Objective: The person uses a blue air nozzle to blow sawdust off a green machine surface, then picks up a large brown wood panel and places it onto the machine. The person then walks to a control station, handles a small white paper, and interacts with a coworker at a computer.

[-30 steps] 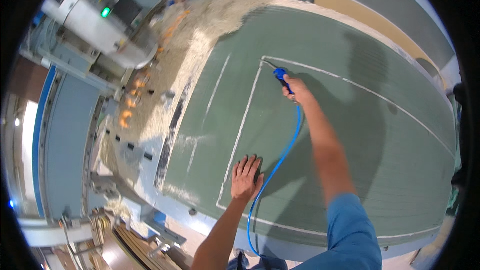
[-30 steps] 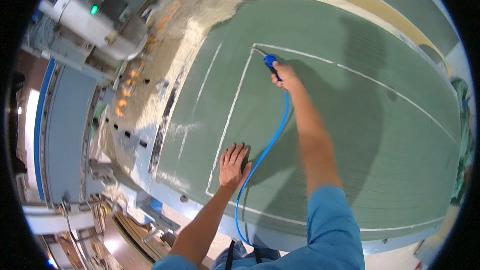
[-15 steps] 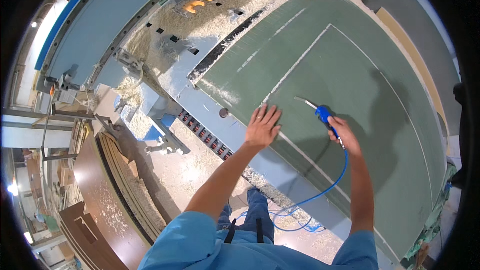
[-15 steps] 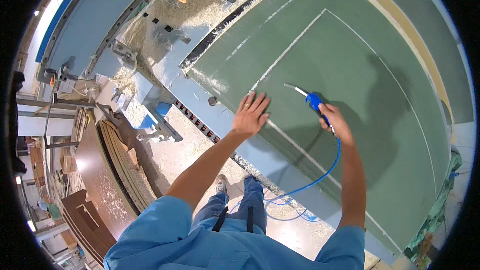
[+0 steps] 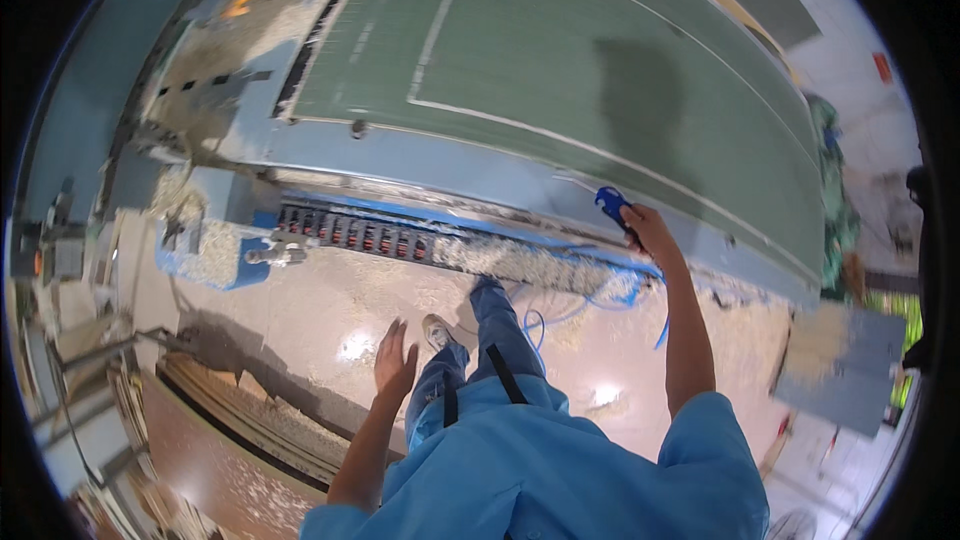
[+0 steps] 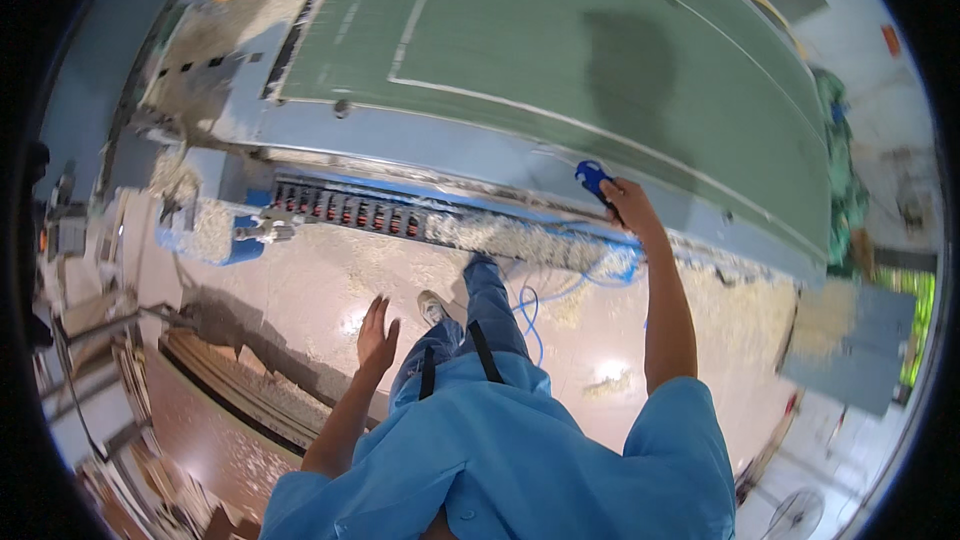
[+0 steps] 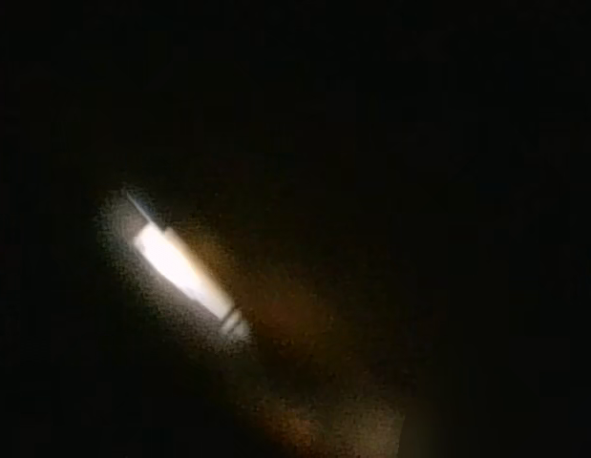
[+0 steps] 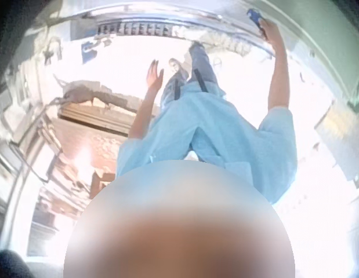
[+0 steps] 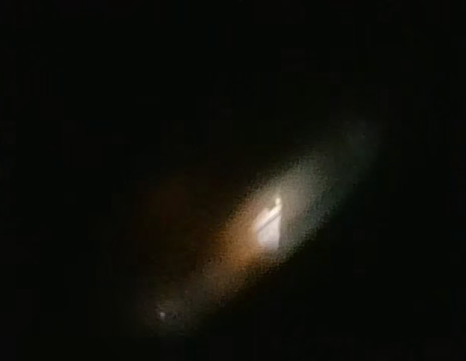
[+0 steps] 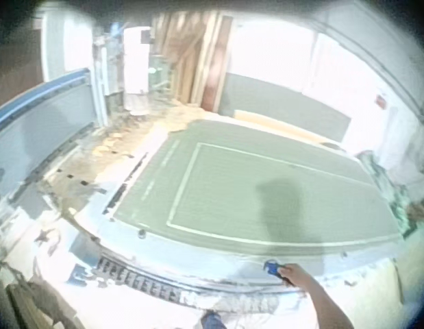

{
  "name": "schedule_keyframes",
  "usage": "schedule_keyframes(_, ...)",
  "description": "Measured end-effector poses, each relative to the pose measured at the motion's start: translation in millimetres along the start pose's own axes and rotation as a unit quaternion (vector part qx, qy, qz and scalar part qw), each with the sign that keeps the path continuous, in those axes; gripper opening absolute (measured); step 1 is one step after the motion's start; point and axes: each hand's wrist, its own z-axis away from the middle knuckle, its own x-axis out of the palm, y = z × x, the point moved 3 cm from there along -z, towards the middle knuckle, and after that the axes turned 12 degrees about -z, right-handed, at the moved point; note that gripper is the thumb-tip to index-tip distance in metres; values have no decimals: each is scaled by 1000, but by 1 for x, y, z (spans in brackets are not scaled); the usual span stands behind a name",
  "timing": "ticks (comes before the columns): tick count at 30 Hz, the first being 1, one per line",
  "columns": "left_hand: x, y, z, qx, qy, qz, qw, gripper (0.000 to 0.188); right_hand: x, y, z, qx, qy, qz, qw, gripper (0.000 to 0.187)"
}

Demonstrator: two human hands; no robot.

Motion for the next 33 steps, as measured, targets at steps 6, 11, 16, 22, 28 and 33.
schedule_keyframes(6,76,-123,138,-147,-200,-66,966,66,-174,70,134,8,357,369,858,47)
schedule_keyframes(11,107,-146,179,-161,-258,-35,952,64,-125,67,200,42,137,416,898,42)
schedule_keyframes(16,147,-90,180,-228,-191,288,910,40,18,63,267,204,-538,33,817,34)
schedule_keyframes(22,164,-20,258,57,-168,-56,983,62,204,109,243,-276,-291,511,760,30)
schedule_keyframes(28,141,-29,340,-407,35,423,809,69,283,98,296,-154,-405,476,765,39)
schedule_keyframes(33,86,11,353,-268,98,651,704,60,399,114,366,-363,-314,454,751,36)
